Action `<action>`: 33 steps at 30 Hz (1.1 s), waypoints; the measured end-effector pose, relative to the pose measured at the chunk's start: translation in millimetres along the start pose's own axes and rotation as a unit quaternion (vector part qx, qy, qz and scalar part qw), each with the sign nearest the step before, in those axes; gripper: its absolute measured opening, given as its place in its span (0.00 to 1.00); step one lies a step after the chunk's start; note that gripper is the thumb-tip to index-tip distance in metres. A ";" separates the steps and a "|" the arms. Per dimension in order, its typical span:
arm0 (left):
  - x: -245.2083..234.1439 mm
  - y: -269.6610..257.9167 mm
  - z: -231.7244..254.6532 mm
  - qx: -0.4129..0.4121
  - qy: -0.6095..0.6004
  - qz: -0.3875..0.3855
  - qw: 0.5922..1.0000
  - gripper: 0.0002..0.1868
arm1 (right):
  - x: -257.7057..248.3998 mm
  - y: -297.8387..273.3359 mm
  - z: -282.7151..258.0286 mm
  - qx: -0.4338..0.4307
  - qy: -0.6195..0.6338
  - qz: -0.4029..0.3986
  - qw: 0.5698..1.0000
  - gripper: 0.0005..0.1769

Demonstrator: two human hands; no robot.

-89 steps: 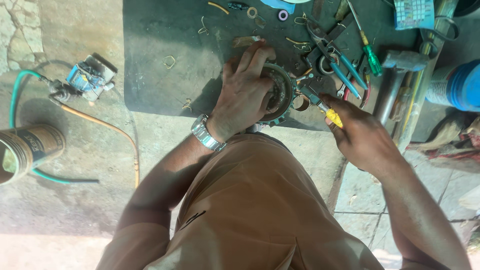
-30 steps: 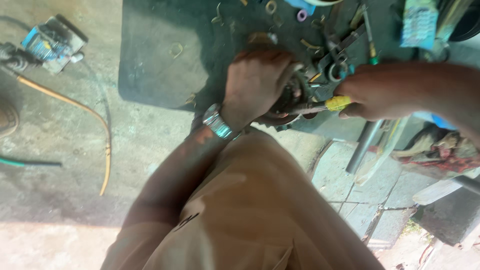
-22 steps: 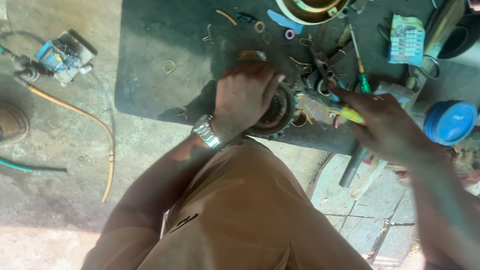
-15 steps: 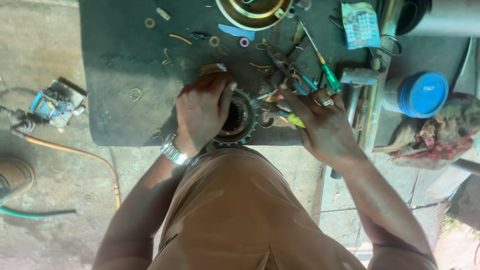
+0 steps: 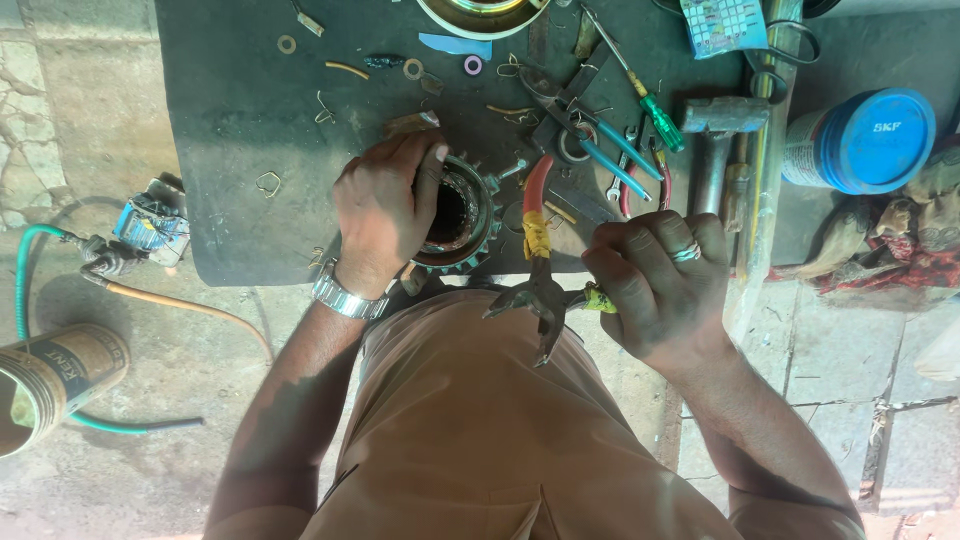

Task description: The person uses pliers and a hammer to adjust and secure parts of a cylindrical electrical component on a cluttered workbench. They repeatedly reposition the component and apply force with the tools to manipulate internal elements.

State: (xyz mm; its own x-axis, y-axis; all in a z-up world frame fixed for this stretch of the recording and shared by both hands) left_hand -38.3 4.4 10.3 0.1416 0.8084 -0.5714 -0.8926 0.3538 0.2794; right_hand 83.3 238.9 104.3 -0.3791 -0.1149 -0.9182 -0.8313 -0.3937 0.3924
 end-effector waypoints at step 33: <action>9.0 -52.0 30.3 0.093 0.027 -0.165 0.982 0.46 | 143.3 -87.2 66.4 0.375 0.317 -0.029 0.871 0.38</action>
State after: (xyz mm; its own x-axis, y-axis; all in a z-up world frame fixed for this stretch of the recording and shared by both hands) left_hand 22.4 7.4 13.9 0.3821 0.6120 -0.6924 -0.7075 0.6758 0.2068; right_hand 74.4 317.4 -57.9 -0.2255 -0.6881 -0.6897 -0.9630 0.2646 0.0510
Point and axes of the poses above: each hand's wrist, its own y-axis towards the middle knuckle, its own x-axis out of the palm, z = x × y, the point moved 2 cm from there along y, towards the middle knuckle, and after that the axes turned 15 degrees about -y, right-handed, at the moved point
